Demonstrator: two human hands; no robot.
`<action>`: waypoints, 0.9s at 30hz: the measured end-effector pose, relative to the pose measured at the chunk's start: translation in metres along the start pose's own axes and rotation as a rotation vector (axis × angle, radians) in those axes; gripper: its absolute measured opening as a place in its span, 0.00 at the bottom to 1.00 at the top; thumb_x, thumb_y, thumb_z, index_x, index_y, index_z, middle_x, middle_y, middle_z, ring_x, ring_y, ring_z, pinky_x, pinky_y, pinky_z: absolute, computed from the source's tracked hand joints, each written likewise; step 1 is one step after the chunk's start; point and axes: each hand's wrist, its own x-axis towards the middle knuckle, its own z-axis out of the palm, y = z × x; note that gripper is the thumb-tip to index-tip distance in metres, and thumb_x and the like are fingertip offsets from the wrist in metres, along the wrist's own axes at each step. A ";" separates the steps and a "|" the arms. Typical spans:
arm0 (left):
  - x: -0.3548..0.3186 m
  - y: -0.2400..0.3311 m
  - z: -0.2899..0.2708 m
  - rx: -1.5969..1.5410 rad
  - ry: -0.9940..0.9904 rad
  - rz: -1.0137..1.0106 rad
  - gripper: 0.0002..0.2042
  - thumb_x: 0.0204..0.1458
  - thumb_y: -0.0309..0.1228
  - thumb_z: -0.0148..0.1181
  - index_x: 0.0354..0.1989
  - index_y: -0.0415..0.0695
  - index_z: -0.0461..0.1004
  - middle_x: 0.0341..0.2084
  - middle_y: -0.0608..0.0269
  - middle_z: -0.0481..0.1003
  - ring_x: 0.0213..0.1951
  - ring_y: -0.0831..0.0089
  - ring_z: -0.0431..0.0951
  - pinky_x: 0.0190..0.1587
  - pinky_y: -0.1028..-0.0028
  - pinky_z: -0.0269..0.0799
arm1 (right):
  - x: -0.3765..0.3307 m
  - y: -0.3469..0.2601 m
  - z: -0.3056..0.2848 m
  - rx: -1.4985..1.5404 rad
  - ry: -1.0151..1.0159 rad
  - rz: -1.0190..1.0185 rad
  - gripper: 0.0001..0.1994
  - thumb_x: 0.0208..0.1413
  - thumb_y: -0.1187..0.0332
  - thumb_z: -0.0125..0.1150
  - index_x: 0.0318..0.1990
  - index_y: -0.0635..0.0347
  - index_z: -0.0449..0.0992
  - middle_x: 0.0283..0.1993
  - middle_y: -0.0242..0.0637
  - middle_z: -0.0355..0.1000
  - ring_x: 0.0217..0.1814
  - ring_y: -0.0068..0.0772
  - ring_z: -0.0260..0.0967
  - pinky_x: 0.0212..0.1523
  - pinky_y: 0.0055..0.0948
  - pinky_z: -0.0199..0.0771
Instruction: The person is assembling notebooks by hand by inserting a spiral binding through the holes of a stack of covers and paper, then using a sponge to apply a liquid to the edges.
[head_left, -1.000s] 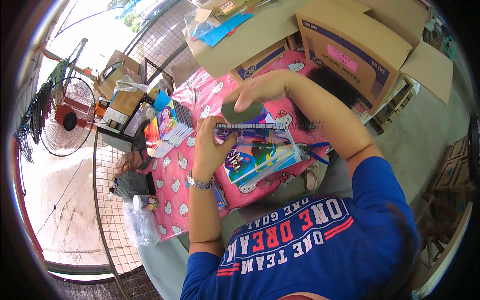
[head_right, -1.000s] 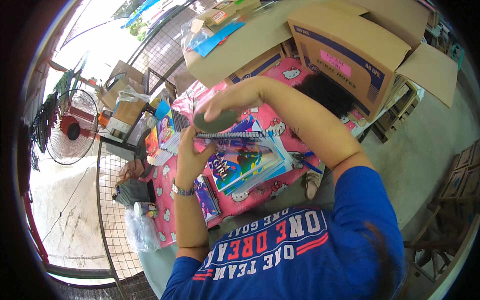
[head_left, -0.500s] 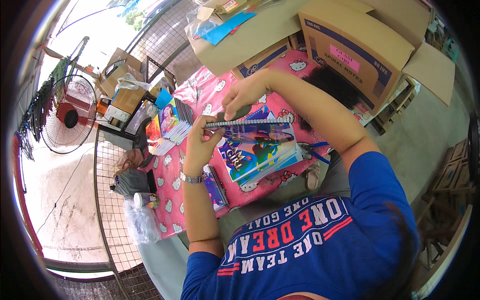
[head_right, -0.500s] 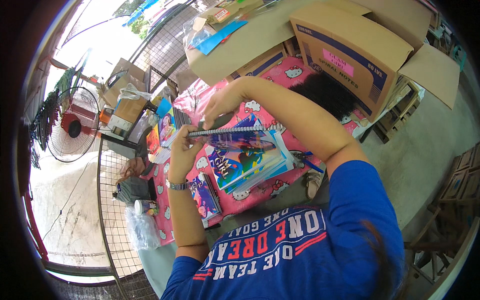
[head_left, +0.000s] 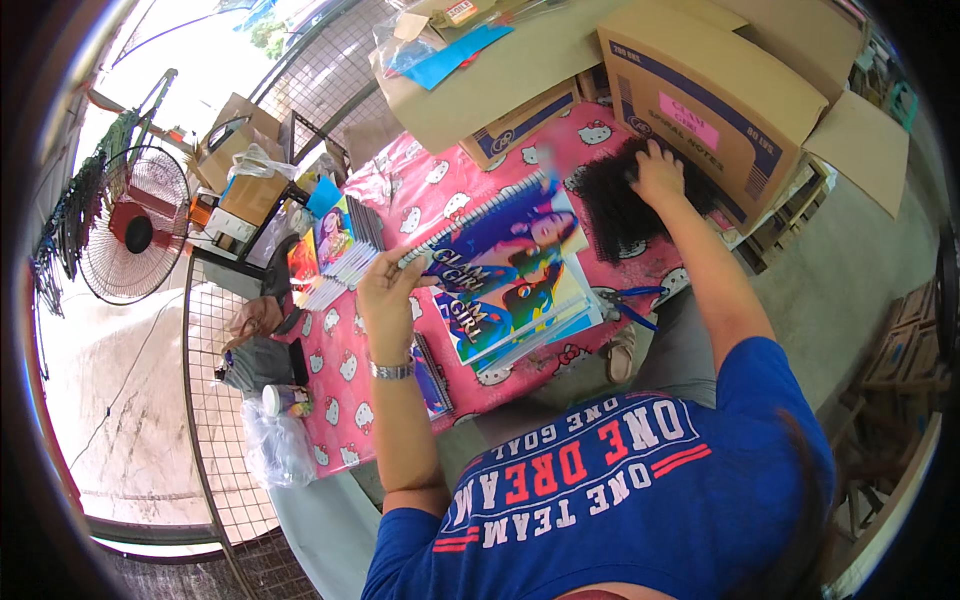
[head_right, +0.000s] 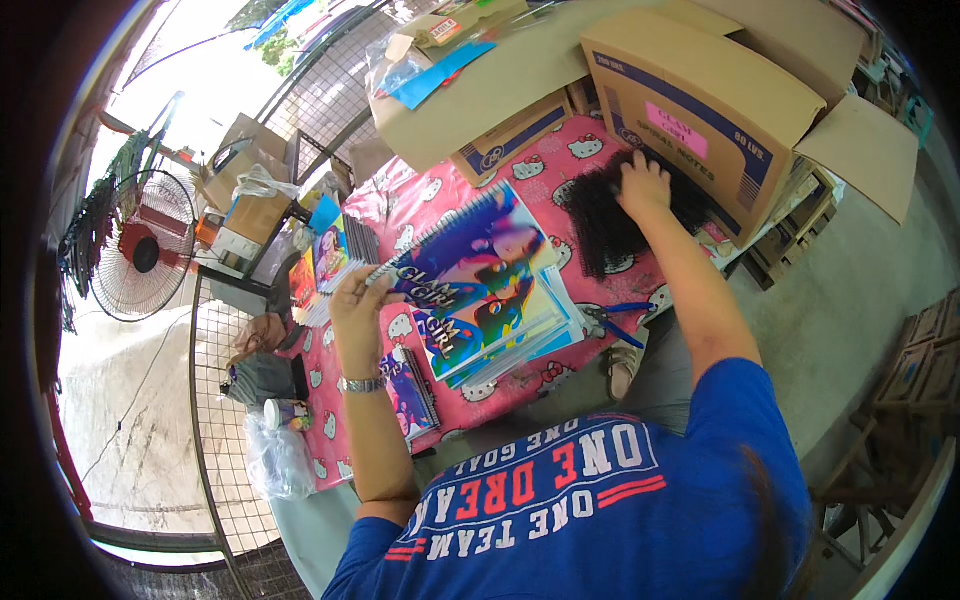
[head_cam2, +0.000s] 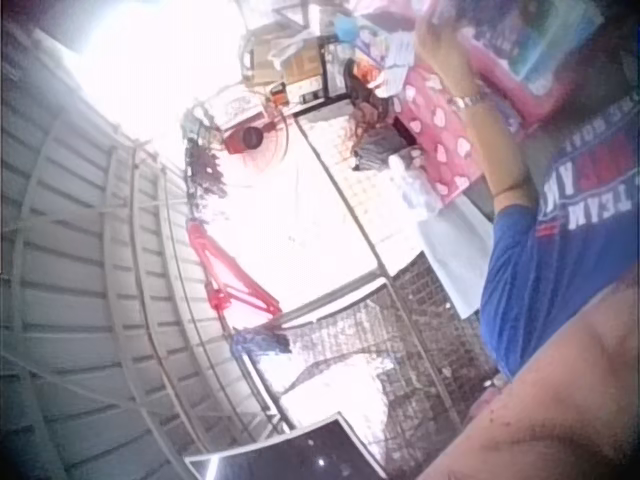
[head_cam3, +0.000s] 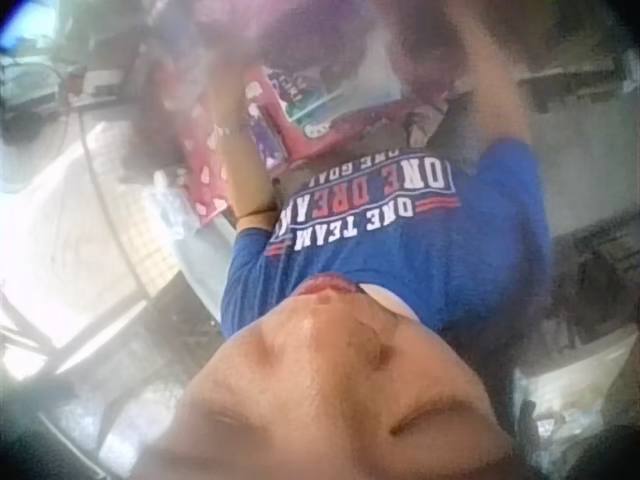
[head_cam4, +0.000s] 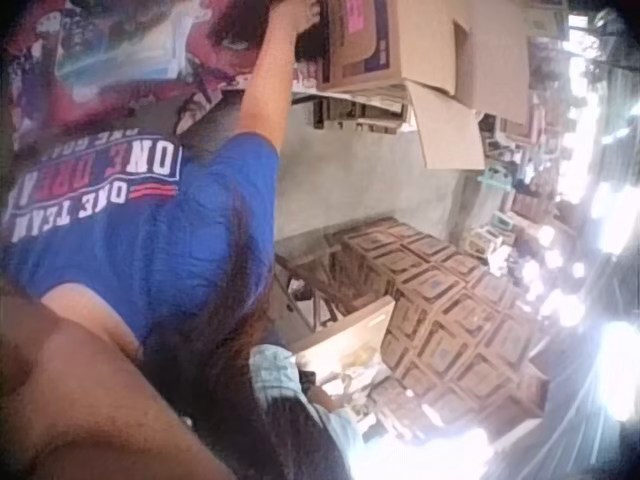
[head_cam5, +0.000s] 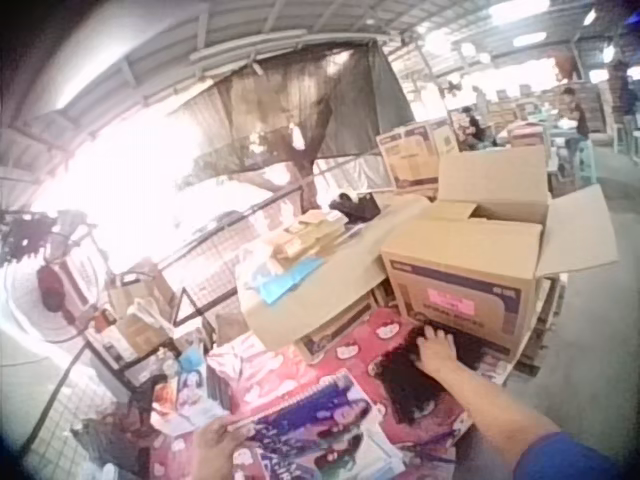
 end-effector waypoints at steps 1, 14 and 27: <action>-0.006 -0.003 0.003 -0.004 0.037 0.034 0.08 0.57 0.21 0.62 0.43 0.33 0.75 0.32 0.62 0.79 0.30 0.77 0.80 0.30 0.79 0.76 | -0.014 0.012 0.016 -0.024 0.243 -0.074 0.32 0.48 0.58 0.69 0.62 0.52 0.70 0.73 0.44 0.52 0.70 0.57 0.55 0.64 0.53 0.62; -0.019 -0.019 0.041 0.043 0.229 0.236 0.09 0.61 0.25 0.58 0.45 0.33 0.76 0.31 0.63 0.78 0.26 0.82 0.77 0.26 0.81 0.76 | -0.200 0.013 0.048 0.457 -0.192 -0.567 0.26 0.45 0.62 0.73 0.53 0.59 0.75 0.51 0.46 0.71 0.58 0.49 0.65 0.61 0.43 0.64; -0.041 -0.036 0.038 0.475 0.306 0.410 0.13 0.50 0.20 0.62 0.45 0.38 0.80 0.22 0.59 0.79 0.24 0.80 0.78 0.28 0.77 0.72 | -0.176 -0.170 -0.127 0.934 0.335 -0.901 0.25 0.47 0.60 0.71 0.54 0.58 0.76 0.51 0.40 0.71 0.54 0.46 0.66 0.57 0.45 0.64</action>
